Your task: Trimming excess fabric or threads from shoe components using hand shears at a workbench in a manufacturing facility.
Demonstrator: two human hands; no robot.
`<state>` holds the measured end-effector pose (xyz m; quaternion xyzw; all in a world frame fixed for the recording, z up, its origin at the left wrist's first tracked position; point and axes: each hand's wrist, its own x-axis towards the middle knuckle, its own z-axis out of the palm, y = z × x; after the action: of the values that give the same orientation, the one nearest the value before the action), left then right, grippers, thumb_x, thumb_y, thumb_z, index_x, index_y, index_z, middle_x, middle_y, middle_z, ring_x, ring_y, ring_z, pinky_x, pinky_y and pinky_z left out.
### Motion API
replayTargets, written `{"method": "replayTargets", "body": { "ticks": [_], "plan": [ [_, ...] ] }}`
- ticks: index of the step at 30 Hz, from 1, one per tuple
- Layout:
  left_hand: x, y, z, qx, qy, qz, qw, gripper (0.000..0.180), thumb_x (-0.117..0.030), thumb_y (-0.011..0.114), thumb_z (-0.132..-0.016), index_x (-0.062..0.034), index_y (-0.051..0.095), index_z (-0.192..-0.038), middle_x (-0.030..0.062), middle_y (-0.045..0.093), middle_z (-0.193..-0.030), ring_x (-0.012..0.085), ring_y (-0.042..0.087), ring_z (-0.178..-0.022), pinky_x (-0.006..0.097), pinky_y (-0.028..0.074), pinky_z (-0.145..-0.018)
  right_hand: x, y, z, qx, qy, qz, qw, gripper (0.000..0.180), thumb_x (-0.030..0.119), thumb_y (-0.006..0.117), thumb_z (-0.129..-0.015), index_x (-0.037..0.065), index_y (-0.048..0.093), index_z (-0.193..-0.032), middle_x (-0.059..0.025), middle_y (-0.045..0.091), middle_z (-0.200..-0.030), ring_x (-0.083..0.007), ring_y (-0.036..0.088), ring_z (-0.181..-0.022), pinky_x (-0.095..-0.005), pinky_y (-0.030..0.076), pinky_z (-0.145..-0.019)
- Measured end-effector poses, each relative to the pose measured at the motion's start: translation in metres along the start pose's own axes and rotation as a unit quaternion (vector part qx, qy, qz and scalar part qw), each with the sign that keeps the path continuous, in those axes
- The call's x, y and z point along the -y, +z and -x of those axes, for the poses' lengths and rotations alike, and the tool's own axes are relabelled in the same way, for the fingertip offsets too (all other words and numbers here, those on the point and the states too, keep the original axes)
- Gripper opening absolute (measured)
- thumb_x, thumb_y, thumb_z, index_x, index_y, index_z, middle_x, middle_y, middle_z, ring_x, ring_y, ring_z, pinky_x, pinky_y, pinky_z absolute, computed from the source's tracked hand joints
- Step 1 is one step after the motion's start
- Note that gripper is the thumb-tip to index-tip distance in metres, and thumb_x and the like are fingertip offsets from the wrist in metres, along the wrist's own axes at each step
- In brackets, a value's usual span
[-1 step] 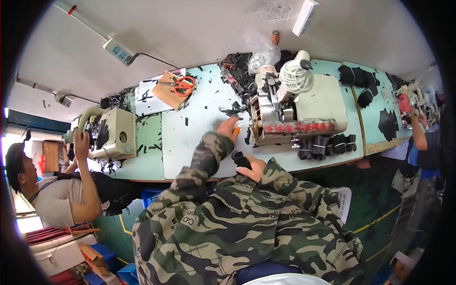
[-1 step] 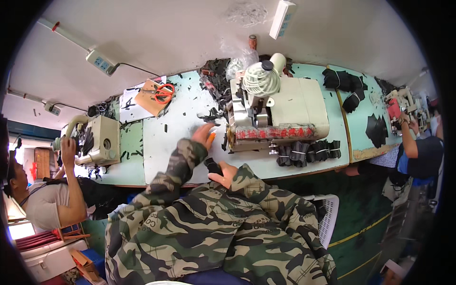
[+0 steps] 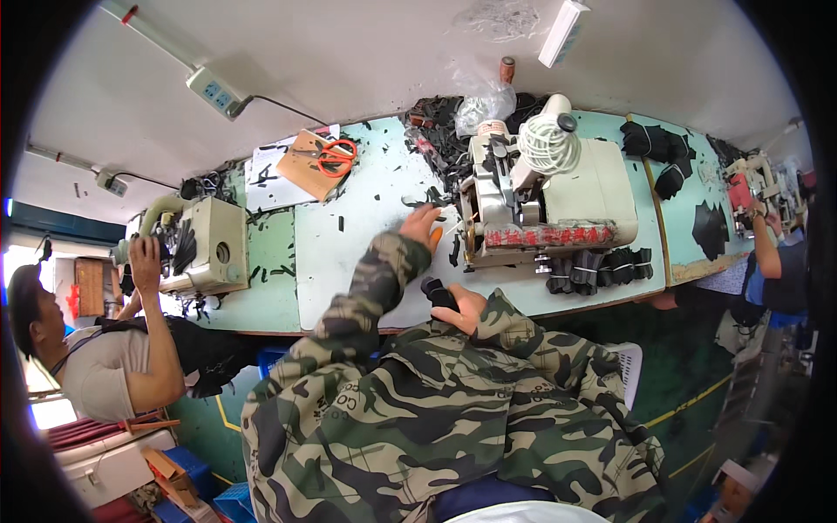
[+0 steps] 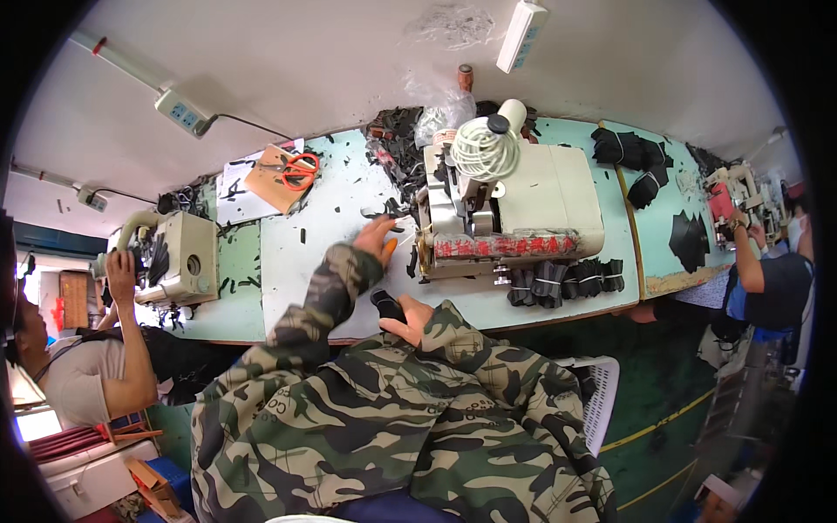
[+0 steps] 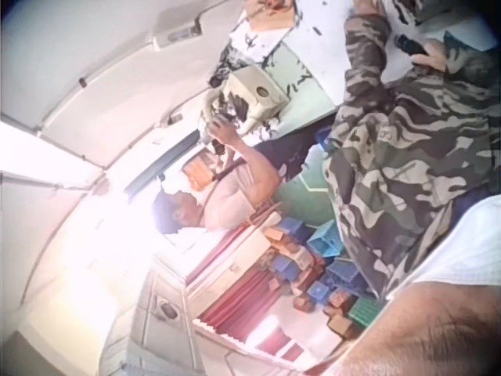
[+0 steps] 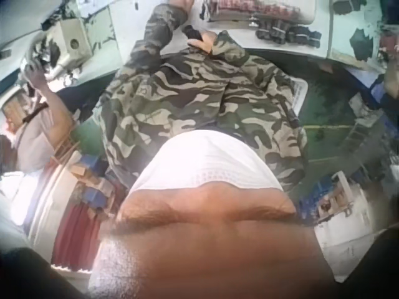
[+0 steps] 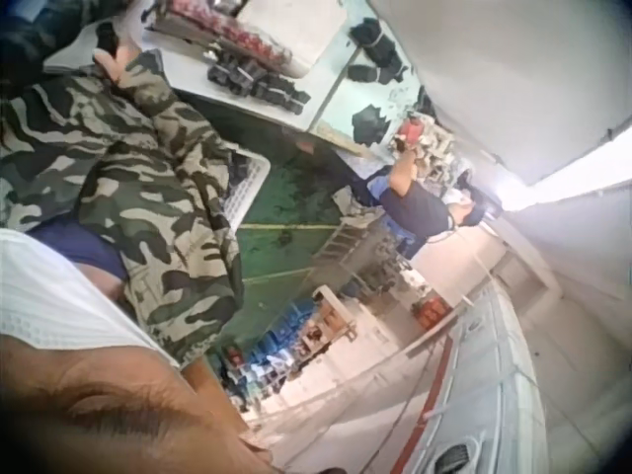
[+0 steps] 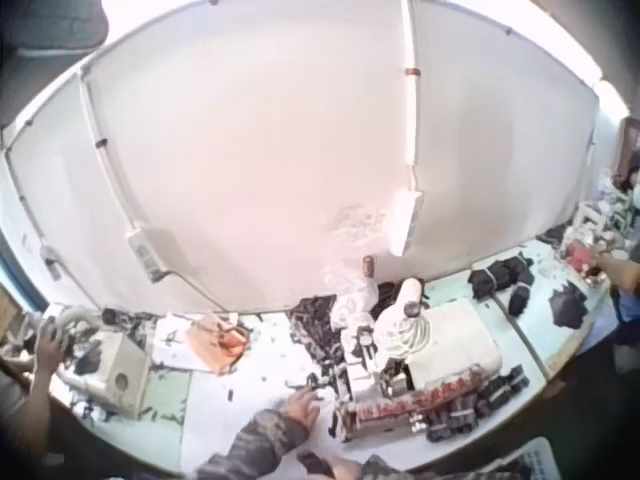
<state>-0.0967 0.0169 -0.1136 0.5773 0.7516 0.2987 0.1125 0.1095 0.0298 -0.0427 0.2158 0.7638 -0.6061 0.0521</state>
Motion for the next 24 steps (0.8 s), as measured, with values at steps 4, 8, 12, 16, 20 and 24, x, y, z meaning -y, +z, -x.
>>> {"method": "replayTargets", "body": {
  "ticks": [4,8,12,16,20,24],
  "plan": [
    [0.001,0.019,-0.052,0.122,0.027,-0.113,0.986,0.052,-0.028,0.063,-0.072,-0.0075,0.047,-0.118,0.0174,0.034,-0.131,0.0348,0.031,-0.121,0.044,0.03,-0.097,0.021,-0.013,-0.006,-0.043,0.042,0.069,0.996,0.055,0.047,0.055,-0.08,-0.002,0.047,-0.103,-0.021,0.054,-0.085,-0.0333,0.055,-0.08,-0.0386,0.042,-0.071],
    [0.018,0.049,-0.006,0.03,0.206,-0.144,0.967,0.059,-0.038,0.062,-0.072,-0.0046,0.046,-0.119,0.0176,0.04,-0.125,0.0336,0.034,-0.12,0.042,0.031,-0.095,0.01,-0.004,-0.036,-0.129,-0.046,0.077,0.988,0.049,0.037,0.062,-0.077,-0.002,0.047,-0.102,-0.022,0.051,-0.089,-0.0362,0.052,-0.083,-0.039,0.042,-0.072],
    [0.001,0.027,0.097,0.025,0.246,-0.09,0.965,0.05,-0.033,0.059,-0.073,-0.0006,0.051,-0.11,0.0164,0.05,-0.115,0.0321,0.046,-0.109,0.04,0.039,-0.087,0.015,-0.008,-0.083,-0.156,-0.033,0.218,0.963,0.05,0.039,0.063,-0.074,-0.001,0.045,-0.098,-0.0189,0.049,-0.093,-0.0357,0.05,-0.087,-0.0434,0.043,-0.074],
    [-0.01,-0.048,0.198,0.031,0.153,-0.052,0.986,0.033,-0.019,0.061,-0.072,-0.0004,0.057,-0.099,0.016,0.054,-0.111,0.0312,0.051,-0.106,0.04,0.043,-0.084,0.03,0.003,-0.133,-0.095,0.012,0.38,0.92,0.047,0.038,0.065,-0.073,0.003,0.047,-0.098,-0.0144,0.047,-0.1,-0.0295,0.048,-0.093,-0.0419,0.04,-0.078],
    [-0.003,-0.029,0.264,0.092,0.028,0.013,0.995,0.02,-0.012,0.06,-0.072,-0.0036,0.06,-0.09,0.016,0.058,-0.102,0.0312,0.054,-0.096,0.04,0.046,-0.076,0.012,-0.014,-0.15,-0.148,-0.04,0.422,0.894,0.047,0.032,0.07,-0.069,0.003,0.049,-0.099,-0.0142,0.046,-0.102,-0.0309,0.044,-0.097,-0.0429,0.035,-0.085],
    [0.007,-0.014,0.259,0.316,-0.341,-0.088,0.881,0.036,-0.026,0.062,-0.071,-0.0059,0.058,-0.101,0.0182,0.056,-0.105,0.0343,0.054,-0.098,0.04,0.043,-0.082,0.017,-0.007,-0.169,-0.139,-0.05,0.414,0.898,0.069,0.029,0.071,-0.067,0.005,0.038,-0.122,-0.0158,0.039,-0.12,-0.0331,0.038,-0.111,-0.0426,0.033,-0.093]
  ]
}}
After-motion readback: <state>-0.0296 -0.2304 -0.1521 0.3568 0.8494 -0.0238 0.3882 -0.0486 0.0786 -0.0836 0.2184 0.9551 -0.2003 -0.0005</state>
